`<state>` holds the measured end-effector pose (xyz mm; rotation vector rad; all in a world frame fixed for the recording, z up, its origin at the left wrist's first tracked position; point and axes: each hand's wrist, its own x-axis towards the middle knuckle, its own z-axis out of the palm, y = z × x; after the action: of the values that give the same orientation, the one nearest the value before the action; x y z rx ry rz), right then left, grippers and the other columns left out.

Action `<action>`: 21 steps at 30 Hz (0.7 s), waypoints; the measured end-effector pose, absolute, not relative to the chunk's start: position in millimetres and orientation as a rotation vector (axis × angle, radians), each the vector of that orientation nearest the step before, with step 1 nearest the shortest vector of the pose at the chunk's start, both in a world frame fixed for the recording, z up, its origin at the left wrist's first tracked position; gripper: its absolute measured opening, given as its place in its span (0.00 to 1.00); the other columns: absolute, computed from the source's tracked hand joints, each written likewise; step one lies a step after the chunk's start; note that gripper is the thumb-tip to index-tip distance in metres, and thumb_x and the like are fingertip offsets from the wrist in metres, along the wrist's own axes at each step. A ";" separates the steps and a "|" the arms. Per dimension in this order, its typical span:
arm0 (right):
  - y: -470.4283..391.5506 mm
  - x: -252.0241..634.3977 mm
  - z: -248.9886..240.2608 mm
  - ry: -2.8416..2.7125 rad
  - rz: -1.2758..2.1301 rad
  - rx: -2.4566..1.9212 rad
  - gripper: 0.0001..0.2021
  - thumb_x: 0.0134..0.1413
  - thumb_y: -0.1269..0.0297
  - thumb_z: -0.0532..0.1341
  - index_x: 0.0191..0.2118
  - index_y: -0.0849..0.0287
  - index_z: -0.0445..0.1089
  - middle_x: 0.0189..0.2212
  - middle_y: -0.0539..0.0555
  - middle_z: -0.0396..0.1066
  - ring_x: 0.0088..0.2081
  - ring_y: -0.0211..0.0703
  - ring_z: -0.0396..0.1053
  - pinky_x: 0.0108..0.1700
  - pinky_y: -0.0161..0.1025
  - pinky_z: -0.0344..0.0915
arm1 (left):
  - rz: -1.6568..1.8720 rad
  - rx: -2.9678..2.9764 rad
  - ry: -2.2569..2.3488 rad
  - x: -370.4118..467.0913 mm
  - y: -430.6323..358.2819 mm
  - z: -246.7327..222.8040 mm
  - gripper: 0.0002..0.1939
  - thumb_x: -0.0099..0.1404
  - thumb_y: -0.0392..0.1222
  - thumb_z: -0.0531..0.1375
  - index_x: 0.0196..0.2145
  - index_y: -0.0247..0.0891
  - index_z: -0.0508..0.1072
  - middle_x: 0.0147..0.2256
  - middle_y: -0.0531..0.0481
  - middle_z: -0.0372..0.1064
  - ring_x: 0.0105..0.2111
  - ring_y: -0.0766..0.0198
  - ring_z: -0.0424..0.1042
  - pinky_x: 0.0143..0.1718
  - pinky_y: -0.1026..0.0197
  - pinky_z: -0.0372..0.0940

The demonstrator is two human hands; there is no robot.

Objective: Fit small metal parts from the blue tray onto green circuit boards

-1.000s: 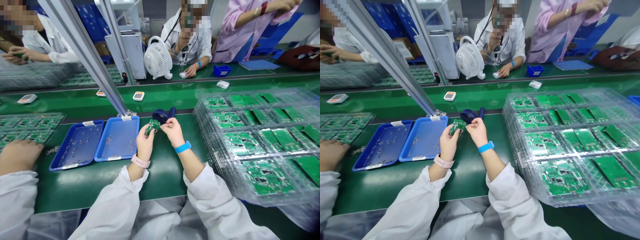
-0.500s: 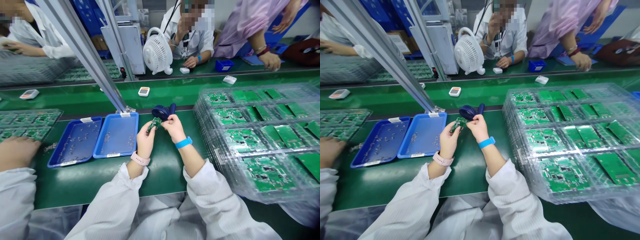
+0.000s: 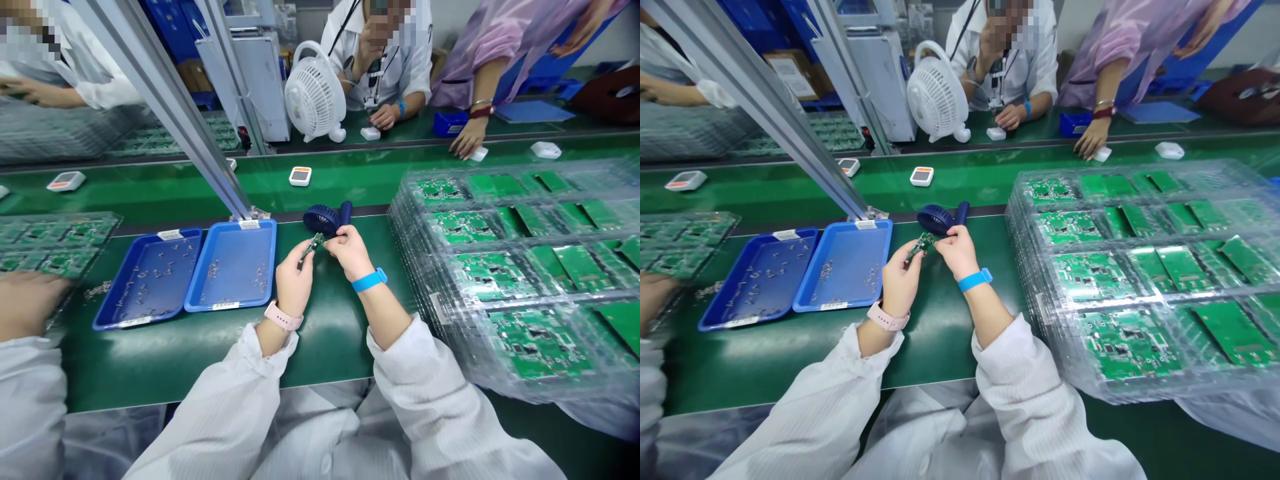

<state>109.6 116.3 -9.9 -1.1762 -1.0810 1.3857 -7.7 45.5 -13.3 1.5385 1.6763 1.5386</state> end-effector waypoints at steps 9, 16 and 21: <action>117.0 103.7 -17.3 -1.017 1.492 -1.139 0.16 0.39 0.71 0.62 0.35 0.55 0.56 0.21 0.42 0.68 0.24 0.36 0.69 0.34 0.37 0.67 | 1.529 1.616 1.705 -3.3 42.0 -11.1 0.14 0.67 0.37 0.56 0.49 0.39 0.75 0.48 0.46 0.74 0.48 0.58 0.74 0.47 0.61 0.68; 117.6 108.2 -17.4 -1.259 1.345 -1.081 0.15 0.44 0.66 0.63 0.37 0.53 0.56 0.25 0.44 0.70 0.28 0.38 0.69 0.35 0.39 0.68 | 1.615 1.567 1.723 -4.7 42.5 -11.0 0.15 0.68 0.38 0.56 0.50 0.38 0.74 0.48 0.45 0.74 0.47 0.59 0.73 0.50 0.59 0.67; 114.8 103.8 -16.4 -1.334 1.309 -0.997 0.15 0.48 0.65 0.61 0.40 0.53 0.56 0.27 0.44 0.68 0.28 0.37 0.67 0.34 0.37 0.66 | 1.687 1.422 1.674 -5.7 44.7 -11.1 0.14 0.66 0.40 0.58 0.49 0.37 0.73 0.46 0.44 0.74 0.46 0.58 0.73 0.50 0.57 0.67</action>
<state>103.8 114.8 -16.4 -0.9967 -1.3341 1.3088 -5.7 44.7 -11.1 1.4220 1.6737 1.6874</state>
